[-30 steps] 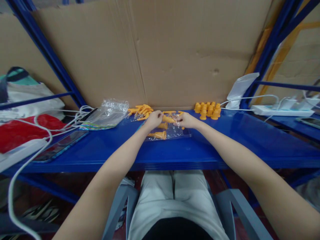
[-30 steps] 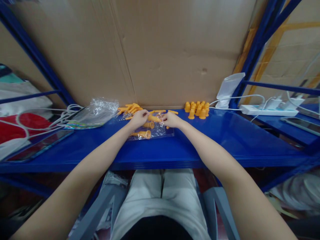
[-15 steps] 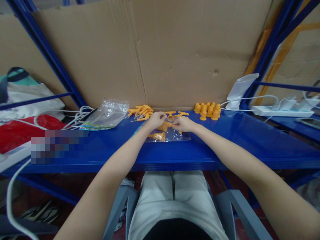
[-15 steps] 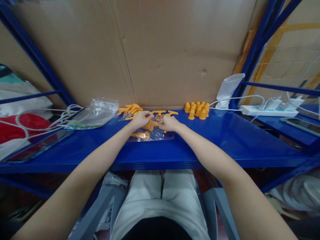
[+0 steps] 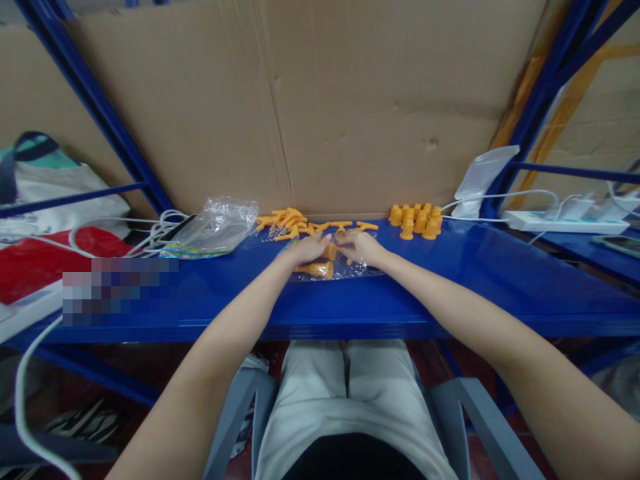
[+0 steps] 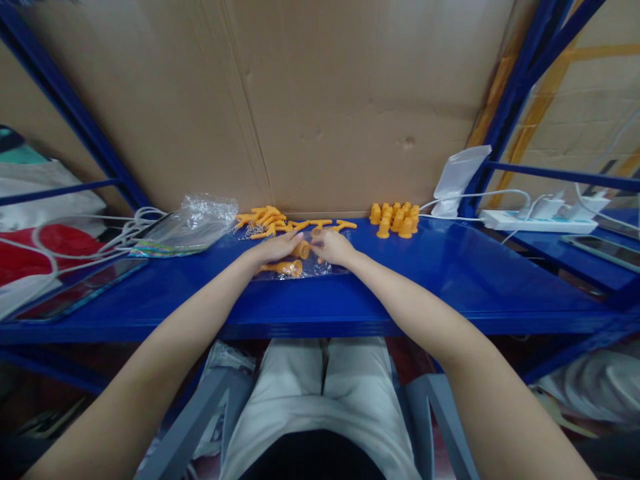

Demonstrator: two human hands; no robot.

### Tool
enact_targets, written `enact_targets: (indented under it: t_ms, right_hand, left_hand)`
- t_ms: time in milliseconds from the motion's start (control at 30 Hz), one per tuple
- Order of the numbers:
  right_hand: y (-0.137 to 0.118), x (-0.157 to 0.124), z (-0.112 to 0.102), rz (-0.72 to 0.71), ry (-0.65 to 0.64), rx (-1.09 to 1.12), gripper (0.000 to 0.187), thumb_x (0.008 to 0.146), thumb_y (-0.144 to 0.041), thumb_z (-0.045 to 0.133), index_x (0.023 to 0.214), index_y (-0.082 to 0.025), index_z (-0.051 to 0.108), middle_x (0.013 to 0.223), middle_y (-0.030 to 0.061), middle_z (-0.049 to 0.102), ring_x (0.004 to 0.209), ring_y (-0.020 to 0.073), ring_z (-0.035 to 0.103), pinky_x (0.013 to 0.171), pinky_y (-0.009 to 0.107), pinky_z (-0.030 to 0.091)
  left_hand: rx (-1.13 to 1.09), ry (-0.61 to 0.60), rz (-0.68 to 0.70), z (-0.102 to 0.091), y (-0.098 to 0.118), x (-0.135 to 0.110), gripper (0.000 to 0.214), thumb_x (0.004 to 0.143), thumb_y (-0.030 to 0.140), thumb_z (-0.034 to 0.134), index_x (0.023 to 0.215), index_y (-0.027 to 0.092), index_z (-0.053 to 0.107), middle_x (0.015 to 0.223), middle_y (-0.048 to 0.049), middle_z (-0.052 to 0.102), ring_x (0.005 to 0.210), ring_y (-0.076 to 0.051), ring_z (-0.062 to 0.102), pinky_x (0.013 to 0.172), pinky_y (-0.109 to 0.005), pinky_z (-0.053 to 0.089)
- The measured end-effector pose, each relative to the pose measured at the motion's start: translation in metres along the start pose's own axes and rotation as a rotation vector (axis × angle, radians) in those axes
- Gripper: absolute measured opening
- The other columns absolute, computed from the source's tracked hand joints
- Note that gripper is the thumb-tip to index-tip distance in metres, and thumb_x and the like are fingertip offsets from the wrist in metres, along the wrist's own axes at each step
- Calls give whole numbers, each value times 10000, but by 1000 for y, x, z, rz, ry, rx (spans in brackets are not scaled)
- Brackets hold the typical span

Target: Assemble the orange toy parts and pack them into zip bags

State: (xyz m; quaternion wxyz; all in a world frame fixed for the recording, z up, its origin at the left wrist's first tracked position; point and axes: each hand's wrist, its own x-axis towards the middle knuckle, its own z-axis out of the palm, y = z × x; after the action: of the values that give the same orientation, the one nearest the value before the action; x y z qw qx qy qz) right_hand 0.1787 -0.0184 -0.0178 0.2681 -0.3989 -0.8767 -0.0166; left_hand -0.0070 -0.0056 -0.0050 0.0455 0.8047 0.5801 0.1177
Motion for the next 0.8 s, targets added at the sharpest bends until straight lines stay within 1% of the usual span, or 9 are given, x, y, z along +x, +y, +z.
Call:
enact_targets:
  t_ms: [100,200,300,400,500,600,633,700,800]
  right_hand:
    - [12,2,3,-81,39,119,222,823,-147,558,945,-141,744,988,101,721,925,204,658,847,326,488]
    - [26,2,5,-153,42,172,350,757,-63,528,1025,-171,725,1085,95,704,1051,210,629,941,373,470]
    - [32,1,4,-147,-29,122,476,680,-10,529,1107,-142,690,1188,136,660,1143,238,583,996,409,437]
    - [24,-2,-2,-107,-88,27,451,662,-3,547,1087,-78,678,1181,187,641,1154,260,565,1002,391,420]
    - [10,-5,-11,6,-74,-92,336,709,-51,565,1023,-87,677,1100,173,661,1079,257,589,921,357,452]
    - [-2,-7,-16,187,-99,-152,151,778,-113,541,831,-108,682,876,137,693,846,222,630,732,289,461]
    - [-5,-7,-16,224,-119,-137,148,794,-123,528,754,-118,671,788,115,685,760,198,619,671,269,441]
    - [-7,-6,-14,250,-143,-61,208,802,-120,508,634,-132,630,647,66,639,630,149,567,589,240,389]
    - [-3,-5,-8,261,-95,120,257,793,-109,502,552,-133,586,543,7,561,541,101,484,539,222,334]
  left_hand:
    - [-12,-23,-37,-5,4,-3,584,967,478,223,1456,200,382,1526,-84,374,1400,-207,370,1121,-319,291]
    - [-43,18,-17,-5,2,-3,542,950,451,323,1402,189,466,1481,-105,447,1363,-237,430,1102,-347,329]
    - [-71,102,43,0,-2,0,429,919,398,422,1221,179,634,1332,-120,607,1246,-270,556,1041,-378,406]
    - [-93,208,98,3,-5,6,283,872,303,497,970,193,738,1092,-102,735,1059,-273,662,946,-377,479]
    - [-167,289,109,3,-4,9,190,805,215,570,808,190,759,941,-83,765,932,-260,692,882,-348,510]
    - [-243,338,112,1,0,7,172,777,170,595,752,190,765,906,-65,769,911,-250,695,867,-333,517]
    - [-260,348,111,0,1,7,175,778,166,597,747,191,766,904,-61,769,911,-249,696,865,-333,519]
    - [-284,354,111,-1,3,5,176,784,167,599,746,192,769,897,-54,770,907,-247,699,860,-335,523]
    - [-309,351,124,-1,3,4,169,783,158,607,754,186,771,887,-52,771,901,-244,703,864,-340,526]
